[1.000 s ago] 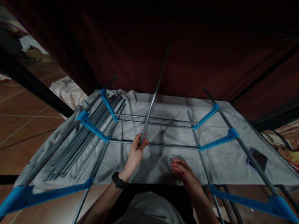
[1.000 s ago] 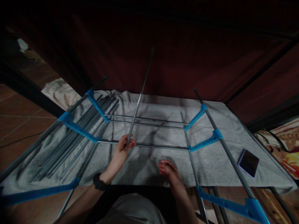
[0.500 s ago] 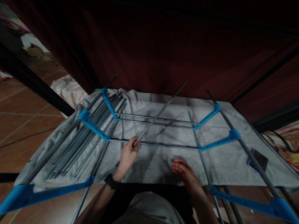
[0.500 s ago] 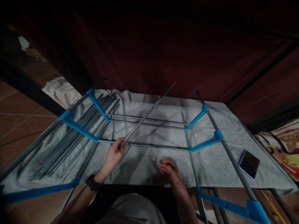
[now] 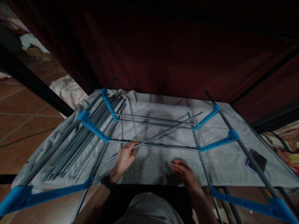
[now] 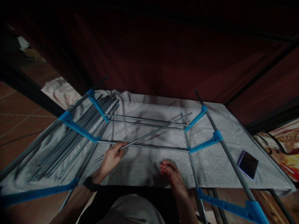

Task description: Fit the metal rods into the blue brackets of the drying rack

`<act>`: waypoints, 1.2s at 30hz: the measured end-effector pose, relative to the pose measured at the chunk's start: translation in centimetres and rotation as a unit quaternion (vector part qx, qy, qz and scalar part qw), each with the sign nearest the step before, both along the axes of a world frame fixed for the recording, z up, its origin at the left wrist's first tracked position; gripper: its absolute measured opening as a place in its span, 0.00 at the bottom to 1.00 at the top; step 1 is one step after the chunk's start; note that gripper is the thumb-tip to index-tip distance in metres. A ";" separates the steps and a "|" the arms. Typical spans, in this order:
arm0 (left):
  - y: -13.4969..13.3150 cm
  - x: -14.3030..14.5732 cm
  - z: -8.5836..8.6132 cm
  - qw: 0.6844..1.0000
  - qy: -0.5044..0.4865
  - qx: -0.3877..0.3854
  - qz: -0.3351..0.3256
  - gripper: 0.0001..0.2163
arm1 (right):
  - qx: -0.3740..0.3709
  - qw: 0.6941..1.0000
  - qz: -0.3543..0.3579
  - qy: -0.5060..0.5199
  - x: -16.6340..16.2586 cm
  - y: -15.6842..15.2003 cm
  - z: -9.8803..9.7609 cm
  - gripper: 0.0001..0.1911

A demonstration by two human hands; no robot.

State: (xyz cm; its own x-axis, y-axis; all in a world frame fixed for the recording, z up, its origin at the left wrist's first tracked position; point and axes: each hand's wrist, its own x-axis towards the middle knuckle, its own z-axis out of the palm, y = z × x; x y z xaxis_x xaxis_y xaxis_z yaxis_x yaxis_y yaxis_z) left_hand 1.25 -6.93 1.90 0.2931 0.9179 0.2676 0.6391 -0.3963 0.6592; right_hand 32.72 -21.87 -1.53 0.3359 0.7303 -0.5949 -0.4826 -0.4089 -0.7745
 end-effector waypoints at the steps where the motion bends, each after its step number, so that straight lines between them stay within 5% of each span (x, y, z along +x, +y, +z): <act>1: 0.0 -0.1 -0.1 1.000 0.001 0.000 -0.002 0.17 | -0.001 1.000 -0.001 0.002 0.1 0.0 -0.2 0.27; 12: 0.6 -1.5 -1.0 0.996 0.072 0.031 -0.045 0.19 | 0.003 1.000 -0.017 0.007 0.5 0.3 -0.6 0.28; 27: -0.2 -2.7 -2.0 0.974 0.148 0.113 -0.128 0.19 | 0.068 0.991 -0.116 -0.004 3.1 2.7 2.8 0.30; 36: -0.9 -4.2 -2.0 0.967 0.183 0.105 -0.142 0.17 | 0.089 0.985 -0.138 0.048 3.5 4.4 1.1 0.21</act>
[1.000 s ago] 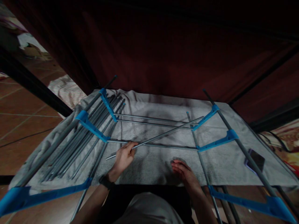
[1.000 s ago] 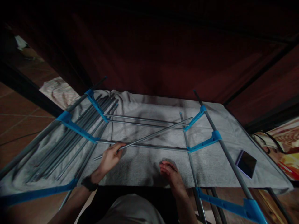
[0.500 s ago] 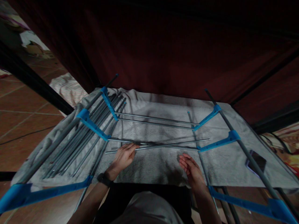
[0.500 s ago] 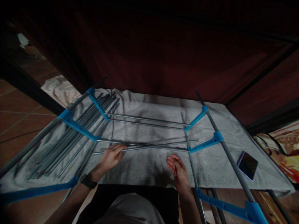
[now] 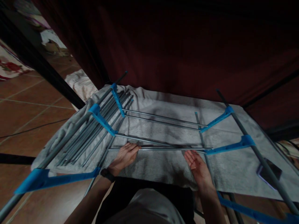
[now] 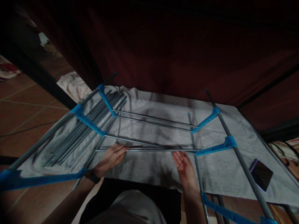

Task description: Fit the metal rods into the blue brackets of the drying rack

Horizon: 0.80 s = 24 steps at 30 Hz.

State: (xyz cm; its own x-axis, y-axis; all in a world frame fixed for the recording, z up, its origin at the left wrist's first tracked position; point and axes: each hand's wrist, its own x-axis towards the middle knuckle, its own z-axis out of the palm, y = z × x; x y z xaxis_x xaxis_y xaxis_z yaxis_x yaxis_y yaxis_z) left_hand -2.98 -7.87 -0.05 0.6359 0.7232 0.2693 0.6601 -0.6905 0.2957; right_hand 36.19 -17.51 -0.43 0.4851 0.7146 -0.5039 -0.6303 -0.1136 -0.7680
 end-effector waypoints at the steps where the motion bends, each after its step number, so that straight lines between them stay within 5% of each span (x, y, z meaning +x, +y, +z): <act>1: -0.1 -0.1 0.0 1.000 0.002 -0.002 0.001 0.17 | -0.004 1.000 0.001 0.004 0.0 0.1 -0.3 0.20; 11: -0.5 0.0 -0.3 0.999 0.031 -0.028 0.030 0.22 | -0.025 0.999 0.010 0.022 0.4 1.0 -1.3 0.13; 24: 0.4 -0.6 -0.6 0.997 0.054 -0.028 0.046 0.23 | -0.020 1.000 0.013 0.010 -0.6 2.0 -1.3 0.16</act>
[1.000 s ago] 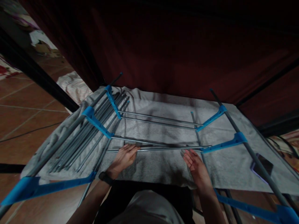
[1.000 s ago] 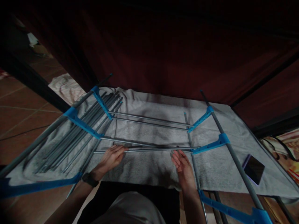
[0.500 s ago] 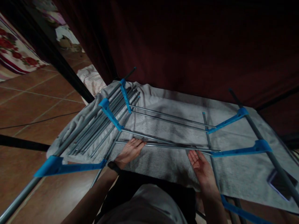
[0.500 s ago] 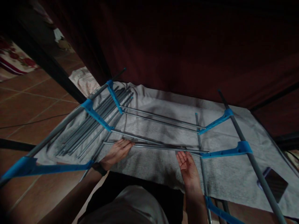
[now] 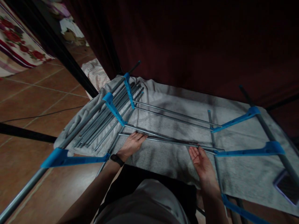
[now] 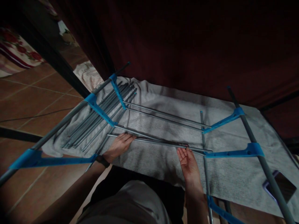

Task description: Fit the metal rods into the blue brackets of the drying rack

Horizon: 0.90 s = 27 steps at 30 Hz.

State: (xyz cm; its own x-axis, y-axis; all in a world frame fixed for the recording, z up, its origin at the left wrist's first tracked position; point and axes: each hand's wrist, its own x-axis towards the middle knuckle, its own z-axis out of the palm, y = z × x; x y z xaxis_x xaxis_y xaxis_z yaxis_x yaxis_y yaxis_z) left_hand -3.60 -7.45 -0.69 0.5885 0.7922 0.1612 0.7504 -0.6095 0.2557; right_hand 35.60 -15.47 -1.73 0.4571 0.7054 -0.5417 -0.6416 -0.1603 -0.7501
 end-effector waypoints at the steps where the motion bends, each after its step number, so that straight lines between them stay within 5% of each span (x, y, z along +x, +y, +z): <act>1: 0.0 0.0 0.0 1.000 0.004 -0.003 0.002 0.24 | 0.000 1.000 0.003 0.001 0.0 0.1 0.0 0.16; 17: 0.3 -0.3 0.2 1.000 0.012 0.022 0.005 0.27 | -0.024 0.999 0.022 -0.023 -0.1 -1.5 0.1 0.17; 27: 2.0 -0.2 1.7 0.996 -0.043 0.074 0.033 0.20 | -0.015 1.000 0.002 0.010 -0.4 -3.2 -0.4 0.14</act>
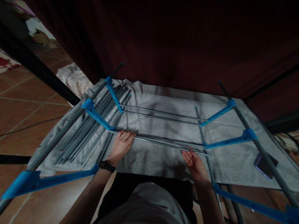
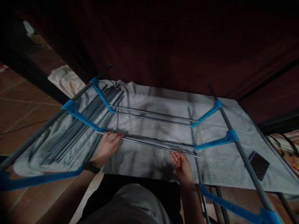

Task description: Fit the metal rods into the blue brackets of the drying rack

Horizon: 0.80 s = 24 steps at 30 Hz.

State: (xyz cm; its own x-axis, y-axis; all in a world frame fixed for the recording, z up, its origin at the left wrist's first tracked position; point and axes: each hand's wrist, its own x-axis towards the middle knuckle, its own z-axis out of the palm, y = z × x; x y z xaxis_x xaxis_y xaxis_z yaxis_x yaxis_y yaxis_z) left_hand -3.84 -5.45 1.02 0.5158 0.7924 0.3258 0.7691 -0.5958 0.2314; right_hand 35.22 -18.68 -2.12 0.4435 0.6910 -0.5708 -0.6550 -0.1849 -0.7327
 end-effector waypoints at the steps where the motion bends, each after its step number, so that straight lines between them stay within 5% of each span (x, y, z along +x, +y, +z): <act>1: 0.2 0.0 0.2 1.000 -0.013 0.008 0.003 0.19 | 0.000 1.000 -0.008 0.003 0.1 -0.2 -0.1 0.13; 12: 2.1 -0.1 0.9 0.990 -0.066 0.057 0.108 0.14 | 0.020 0.996 -0.079 0.037 3.0 -1.0 -1.3 0.10; 24: 4.5 1.2 -0.8 0.960 -0.206 -0.069 0.177 0.13 | 0.028 0.994 -0.105 -0.013 3.1 -1.0 -2.3 0.18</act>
